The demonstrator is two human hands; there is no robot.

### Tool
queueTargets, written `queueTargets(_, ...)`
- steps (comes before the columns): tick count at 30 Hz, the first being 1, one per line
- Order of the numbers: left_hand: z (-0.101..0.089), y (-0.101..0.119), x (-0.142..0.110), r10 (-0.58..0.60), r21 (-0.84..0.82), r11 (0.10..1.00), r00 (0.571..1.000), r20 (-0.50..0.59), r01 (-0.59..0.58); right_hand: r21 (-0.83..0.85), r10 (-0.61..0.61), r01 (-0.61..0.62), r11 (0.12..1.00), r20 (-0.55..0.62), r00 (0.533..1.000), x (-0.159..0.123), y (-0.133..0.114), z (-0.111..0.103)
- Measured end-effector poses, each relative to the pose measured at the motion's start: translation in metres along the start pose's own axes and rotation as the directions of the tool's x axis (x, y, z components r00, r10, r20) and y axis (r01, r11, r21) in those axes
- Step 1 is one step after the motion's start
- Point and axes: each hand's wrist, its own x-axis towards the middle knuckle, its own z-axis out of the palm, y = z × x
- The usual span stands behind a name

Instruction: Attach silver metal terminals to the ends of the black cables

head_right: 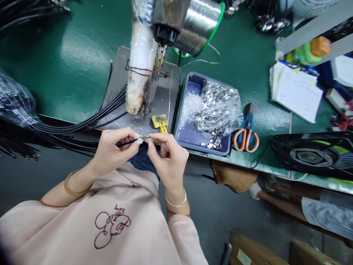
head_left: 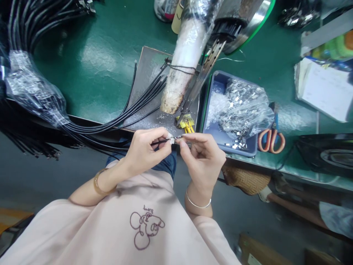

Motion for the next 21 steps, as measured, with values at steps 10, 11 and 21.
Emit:
queueTargets(10,0.0007,-0.0015,-0.0008,-0.008,-0.007,1.000,1.000,-0.017,0.008,0.031,0.016,-0.015,0.999,-0.015,1.000,-0.0016,0.0005,-0.0001)
queueTargets(11,0.0007,-0.0015,-0.0008,-0.004,-0.002,1.000,1.000,-0.015,0.004,0.031,0.019,-0.018,0.999,-0.010,1.000,-0.0016,0.0005,0.0000)
queueTargets(21,-0.0014,-0.0022,-0.0017,-0.003,0.033,0.999,0.999,0.035,0.001,-0.071,-0.031,0.032,0.997,0.011,0.999,-0.0047,0.0024,0.0014)
